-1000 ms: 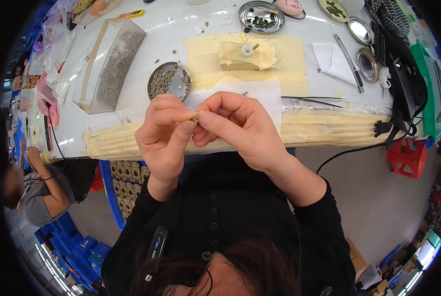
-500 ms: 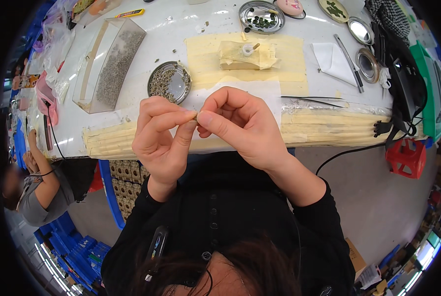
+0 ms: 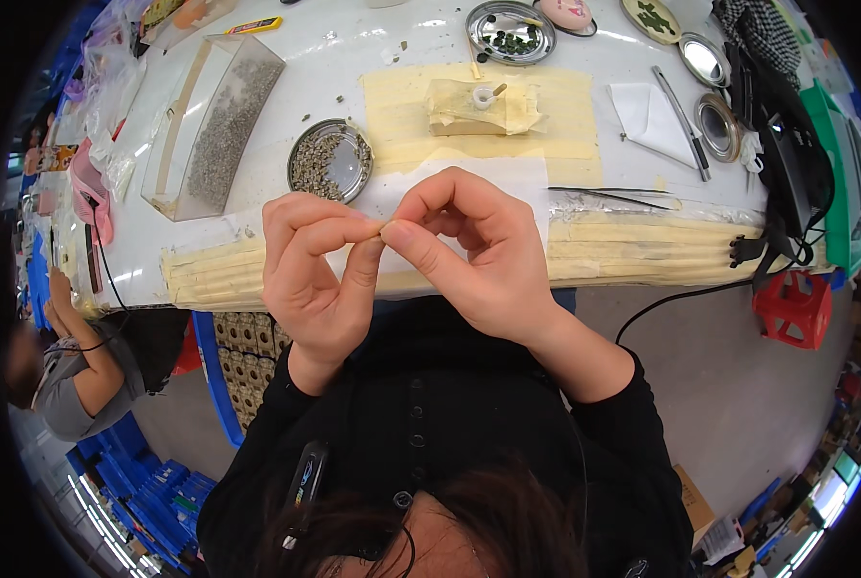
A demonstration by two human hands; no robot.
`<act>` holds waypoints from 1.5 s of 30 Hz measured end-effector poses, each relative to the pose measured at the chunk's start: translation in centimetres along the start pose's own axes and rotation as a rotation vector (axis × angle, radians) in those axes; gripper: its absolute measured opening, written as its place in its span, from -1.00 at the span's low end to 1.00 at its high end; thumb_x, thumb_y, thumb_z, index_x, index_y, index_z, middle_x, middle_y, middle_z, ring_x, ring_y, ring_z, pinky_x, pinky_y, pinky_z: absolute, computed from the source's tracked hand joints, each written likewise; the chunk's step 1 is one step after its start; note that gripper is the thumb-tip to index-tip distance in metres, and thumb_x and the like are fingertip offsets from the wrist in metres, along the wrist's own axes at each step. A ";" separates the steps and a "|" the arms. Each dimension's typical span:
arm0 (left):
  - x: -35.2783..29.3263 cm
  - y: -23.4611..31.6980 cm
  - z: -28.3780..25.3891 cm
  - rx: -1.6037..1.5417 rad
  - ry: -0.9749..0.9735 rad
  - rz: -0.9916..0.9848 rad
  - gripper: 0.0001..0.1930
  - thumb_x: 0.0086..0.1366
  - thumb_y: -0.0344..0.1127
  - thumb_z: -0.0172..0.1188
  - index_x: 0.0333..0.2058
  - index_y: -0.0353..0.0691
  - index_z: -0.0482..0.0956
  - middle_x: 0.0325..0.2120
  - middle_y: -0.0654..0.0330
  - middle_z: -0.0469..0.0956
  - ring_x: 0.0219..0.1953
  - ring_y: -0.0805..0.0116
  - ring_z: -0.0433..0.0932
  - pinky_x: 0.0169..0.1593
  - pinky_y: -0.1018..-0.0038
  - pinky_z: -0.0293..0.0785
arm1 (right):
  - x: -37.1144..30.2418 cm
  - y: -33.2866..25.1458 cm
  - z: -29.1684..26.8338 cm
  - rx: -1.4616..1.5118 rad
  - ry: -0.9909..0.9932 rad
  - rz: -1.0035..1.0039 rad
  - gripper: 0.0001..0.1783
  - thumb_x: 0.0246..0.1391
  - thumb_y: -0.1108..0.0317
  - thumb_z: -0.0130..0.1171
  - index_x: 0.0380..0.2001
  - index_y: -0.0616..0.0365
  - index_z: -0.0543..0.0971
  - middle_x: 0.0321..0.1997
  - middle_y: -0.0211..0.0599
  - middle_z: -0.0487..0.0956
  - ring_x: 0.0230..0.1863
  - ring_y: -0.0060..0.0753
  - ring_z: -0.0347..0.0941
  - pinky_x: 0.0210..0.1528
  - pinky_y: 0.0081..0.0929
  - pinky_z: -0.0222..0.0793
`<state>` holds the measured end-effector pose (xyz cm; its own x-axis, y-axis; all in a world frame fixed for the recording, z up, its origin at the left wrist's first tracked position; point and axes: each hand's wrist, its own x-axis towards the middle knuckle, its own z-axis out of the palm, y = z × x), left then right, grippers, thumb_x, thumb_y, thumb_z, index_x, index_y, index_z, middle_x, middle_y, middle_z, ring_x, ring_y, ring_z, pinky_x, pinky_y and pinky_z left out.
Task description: Assembling small metal components and pins by hand at a workstation.
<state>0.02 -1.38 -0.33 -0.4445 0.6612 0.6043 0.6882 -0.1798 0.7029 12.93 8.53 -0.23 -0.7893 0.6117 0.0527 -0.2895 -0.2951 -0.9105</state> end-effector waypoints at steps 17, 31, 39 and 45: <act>1.3 1.7 -1.2 0.579 -0.145 0.261 -0.81 -0.06 -0.39 0.39 -0.40 -0.12 0.62 -0.43 0.38 0.53 -0.36 0.39 0.43 -0.17 0.42 0.05 | 0.5 0.0 -0.6 -0.317 0.032 -0.058 -0.90 0.09 0.50 0.22 -0.36 0.31 0.52 -0.39 -0.42 0.55 -0.35 -0.68 0.44 -0.25 -0.68 0.37; 2.3 1.5 -1.5 0.368 -0.249 0.160 -0.82 -0.05 -0.40 0.39 -0.41 -0.14 0.62 -0.44 0.34 0.53 -0.33 0.36 0.44 -0.17 0.41 0.09 | 0.2 0.3 -0.8 -0.230 0.070 -0.004 -0.91 0.13 0.46 0.17 -0.38 0.25 0.49 -0.42 -0.48 0.49 -0.36 -0.68 0.40 -0.26 -0.66 0.34; 1.3 -0.7 0.0 -0.051 -0.079 0.038 -0.81 -0.05 -0.42 0.40 -0.39 -0.04 0.67 -0.46 0.43 0.54 -0.37 0.43 0.42 -0.21 0.47 0.08 | 0.2 0.1 -0.5 0.102 -0.006 0.117 -0.87 0.22 0.40 0.11 -0.29 0.26 0.48 -0.35 -0.43 0.50 -0.32 -0.69 0.41 -0.23 -0.65 0.37; 1.2 -0.3 -0.4 0.254 -0.053 0.233 -0.77 -0.11 -0.43 0.39 -0.38 -0.05 0.67 -0.45 0.43 0.53 -0.36 0.43 0.42 -0.17 0.43 0.04 | 0.2 -0.2 -0.7 0.042 -0.010 0.125 -0.87 0.20 0.41 0.15 -0.28 0.27 0.50 -0.36 -0.44 0.52 -0.34 -0.69 0.42 -0.26 -0.66 0.38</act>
<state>-0.97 -0.83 0.40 -0.2330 0.6617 0.7126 0.8914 -0.1476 0.4286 13.24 9.26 -0.30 -0.8257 0.5612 -0.0561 -0.2107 -0.3991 -0.8924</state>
